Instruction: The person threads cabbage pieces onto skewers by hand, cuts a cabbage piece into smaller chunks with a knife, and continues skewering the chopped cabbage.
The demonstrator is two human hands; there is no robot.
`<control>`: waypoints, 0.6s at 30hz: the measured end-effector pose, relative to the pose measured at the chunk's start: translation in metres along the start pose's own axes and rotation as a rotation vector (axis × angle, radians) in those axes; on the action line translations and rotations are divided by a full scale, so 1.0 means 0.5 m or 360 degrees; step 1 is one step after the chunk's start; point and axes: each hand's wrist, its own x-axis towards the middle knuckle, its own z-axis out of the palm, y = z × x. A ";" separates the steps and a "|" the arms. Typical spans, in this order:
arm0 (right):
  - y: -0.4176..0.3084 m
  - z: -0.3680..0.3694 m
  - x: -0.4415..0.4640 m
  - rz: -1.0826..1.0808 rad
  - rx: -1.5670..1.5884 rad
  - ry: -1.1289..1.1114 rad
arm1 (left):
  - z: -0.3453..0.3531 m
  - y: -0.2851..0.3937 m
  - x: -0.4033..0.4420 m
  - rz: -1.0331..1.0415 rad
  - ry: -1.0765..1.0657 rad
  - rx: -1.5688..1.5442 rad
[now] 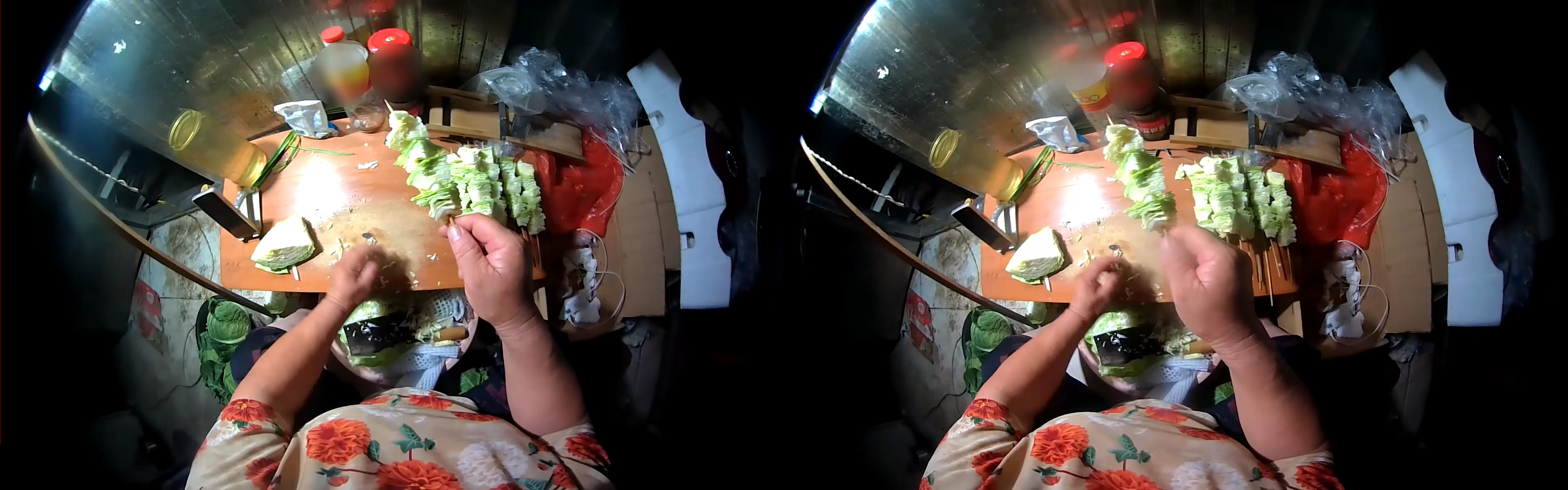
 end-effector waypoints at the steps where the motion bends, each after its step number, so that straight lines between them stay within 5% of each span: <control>1: -0.001 0.000 -0.002 -0.0007 0.0006 -0.0013 | -0.016 -0.020 0.017 -0.0029 0.0216 0.0145; 4: 0.001 0.003 -0.007 0.0147 0.0000 -0.0041 | -0.020 -0.072 0.036 0.0295 0.0480 0.0569; 5: 0.002 0.006 -0.008 0.0141 0.0013 -0.0056 | -0.010 -0.086 0.033 0.0201 0.0203 0.0327; 7: 0.003 0.010 -0.008 0.0184 -0.0040 -0.0063 | 0.040 -0.046 -0.011 0.0513 0.0182 0.0745; 11: 0.009 0.021 -0.001 0.0106 -0.0157 -0.0103 | 0.104 0.011 -0.076 0.0652 -0.0349 0.0361; 15: 0.045 0.047 0.008 0.0098 -0.0250 -0.0170 | 0.072 0.073 -0.096 0.0532 -0.0642 0.0258; 17: 0.069 0.057 0.013 0.0111 -0.0285 -0.0211 | -0.007 0.108 -0.049 0.0590 -0.0225 0.0201; 18: 0.103 0.065 0.016 0.0156 -0.0368 -0.0255 | -0.050 0.111 -0.024 0.0196 0.0039 0.0391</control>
